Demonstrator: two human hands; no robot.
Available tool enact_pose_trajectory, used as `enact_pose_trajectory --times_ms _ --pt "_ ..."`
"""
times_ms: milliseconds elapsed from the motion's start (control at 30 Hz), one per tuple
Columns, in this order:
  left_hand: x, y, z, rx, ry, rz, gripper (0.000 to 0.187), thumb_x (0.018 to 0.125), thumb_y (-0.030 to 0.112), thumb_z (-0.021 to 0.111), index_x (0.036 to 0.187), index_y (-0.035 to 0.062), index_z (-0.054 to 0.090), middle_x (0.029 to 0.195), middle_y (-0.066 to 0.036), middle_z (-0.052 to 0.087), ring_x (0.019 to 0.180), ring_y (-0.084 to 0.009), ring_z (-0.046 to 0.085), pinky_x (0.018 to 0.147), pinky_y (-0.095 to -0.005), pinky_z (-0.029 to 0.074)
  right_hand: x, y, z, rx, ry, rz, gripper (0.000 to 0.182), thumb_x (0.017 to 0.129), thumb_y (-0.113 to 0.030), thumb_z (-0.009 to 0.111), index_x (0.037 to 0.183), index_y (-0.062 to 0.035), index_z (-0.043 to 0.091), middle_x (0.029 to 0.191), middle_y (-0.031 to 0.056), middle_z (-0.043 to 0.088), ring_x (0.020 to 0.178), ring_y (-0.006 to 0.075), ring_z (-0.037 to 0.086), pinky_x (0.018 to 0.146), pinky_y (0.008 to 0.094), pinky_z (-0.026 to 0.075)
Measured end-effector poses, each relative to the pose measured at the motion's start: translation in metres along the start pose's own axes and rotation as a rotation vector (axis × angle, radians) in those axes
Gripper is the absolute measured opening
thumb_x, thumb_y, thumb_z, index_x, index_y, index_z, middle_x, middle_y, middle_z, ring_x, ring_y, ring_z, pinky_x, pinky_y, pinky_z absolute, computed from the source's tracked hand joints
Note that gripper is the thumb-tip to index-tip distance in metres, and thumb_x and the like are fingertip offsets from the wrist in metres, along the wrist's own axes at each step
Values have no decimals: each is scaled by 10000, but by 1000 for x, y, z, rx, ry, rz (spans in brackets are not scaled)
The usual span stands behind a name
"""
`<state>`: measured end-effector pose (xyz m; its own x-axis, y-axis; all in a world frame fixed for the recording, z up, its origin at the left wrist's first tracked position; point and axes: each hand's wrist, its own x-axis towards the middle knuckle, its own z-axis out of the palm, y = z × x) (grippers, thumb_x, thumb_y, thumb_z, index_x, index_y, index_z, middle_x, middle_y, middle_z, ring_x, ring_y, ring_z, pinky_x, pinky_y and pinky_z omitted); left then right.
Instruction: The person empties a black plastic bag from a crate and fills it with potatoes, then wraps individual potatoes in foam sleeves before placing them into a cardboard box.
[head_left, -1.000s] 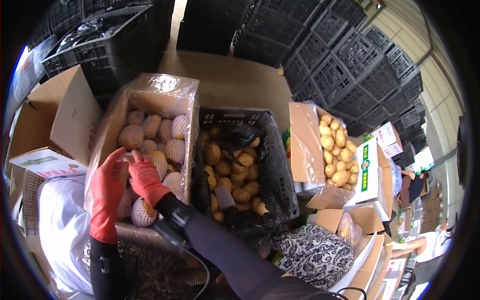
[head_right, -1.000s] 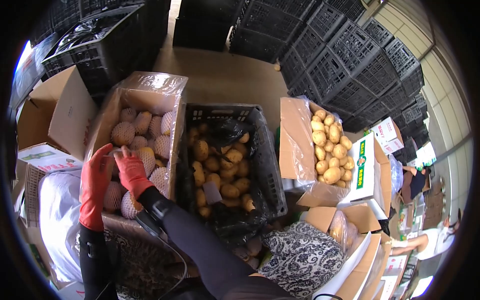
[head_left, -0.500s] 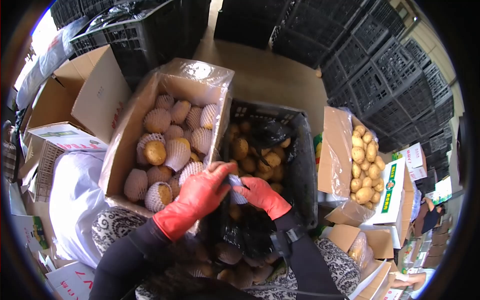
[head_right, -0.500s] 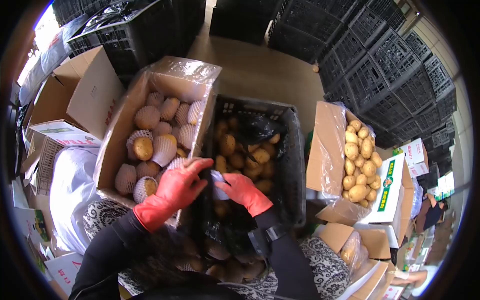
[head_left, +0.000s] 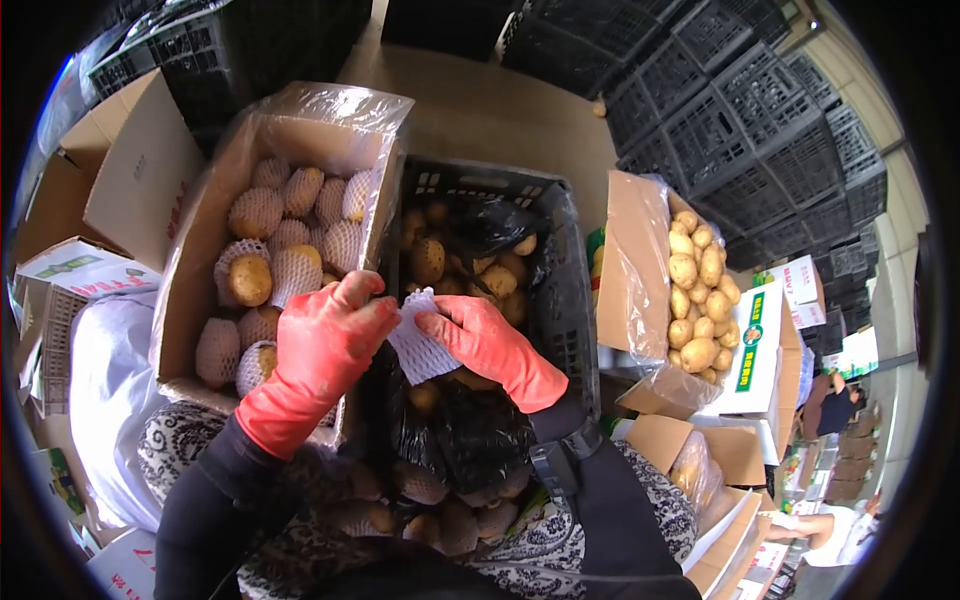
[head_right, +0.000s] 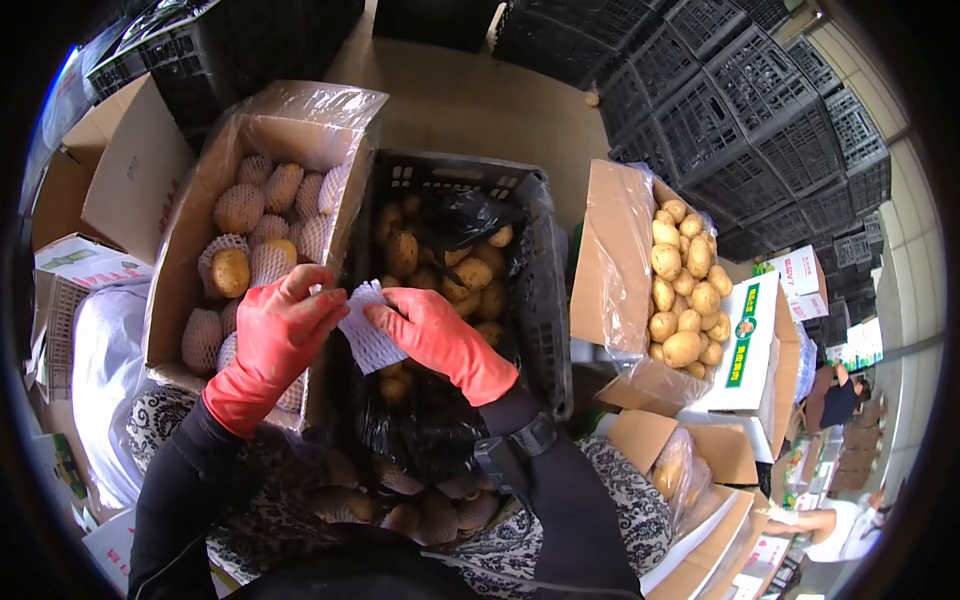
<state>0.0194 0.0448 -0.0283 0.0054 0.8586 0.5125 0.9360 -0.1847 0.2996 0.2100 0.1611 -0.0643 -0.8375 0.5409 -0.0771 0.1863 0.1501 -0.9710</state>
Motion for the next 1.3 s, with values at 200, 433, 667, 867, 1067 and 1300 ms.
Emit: enact_pose_trajectory --times_ms 200,433,667,867,1067,1300 --pt "-7 9 7 -334 -174 -313 125 873 33 659 936 59 554 942 -54 621 713 -199 682 582 -319 540 7 35 -8 292 -155 241 635 971 -607 554 1043 12 679 925 7 680 833 102 613 770 309 515" --pt "-3 -10 8 -1203 93 -846 331 905 -25 654 1212 -29 532 1123 -65 598 1060 -131 589 935 -276 488 -20 224 5 -1040 -17 893 365 926 -316 601 1183 -75 695 1137 170 715 1059 355 683 888 430 551" --pt "-4 -18 -9 -1192 132 -982 455 924 67 690 1329 -36 511 1097 -73 673 926 -148 663 800 -299 559 -55 242 -43 -620 -260 423 636 854 -438 708 1375 -106 556 1165 165 662 874 239 709 714 385 579" --pt "-11 -13 -24 -1068 79 -822 541 961 143 608 1440 -6 406 1126 -140 647 934 -214 688 803 -359 598 -83 34 -196 27 543 78 656 845 -384 761 1383 -128 484 1119 67 603 842 158 636 655 286 553" --pt "-12 -20 -24 -1129 143 -735 469 955 39 579 1403 -25 455 1199 -157 623 1022 -257 675 896 -406 597 -176 44 -277 -1578 1082 455 622 740 -208 782 1320 -106 580 1257 201 601 1105 413 593 957 479 493" --pt "8 -3 -35 -1033 178 -799 348 985 49 557 1327 -15 546 1130 -108 690 956 -182 706 831 -297 549 -82 62 -194 -1089 794 93 230 880 -130 649 1091 -41 668 1019 200 667 998 355 646 864 434 512"
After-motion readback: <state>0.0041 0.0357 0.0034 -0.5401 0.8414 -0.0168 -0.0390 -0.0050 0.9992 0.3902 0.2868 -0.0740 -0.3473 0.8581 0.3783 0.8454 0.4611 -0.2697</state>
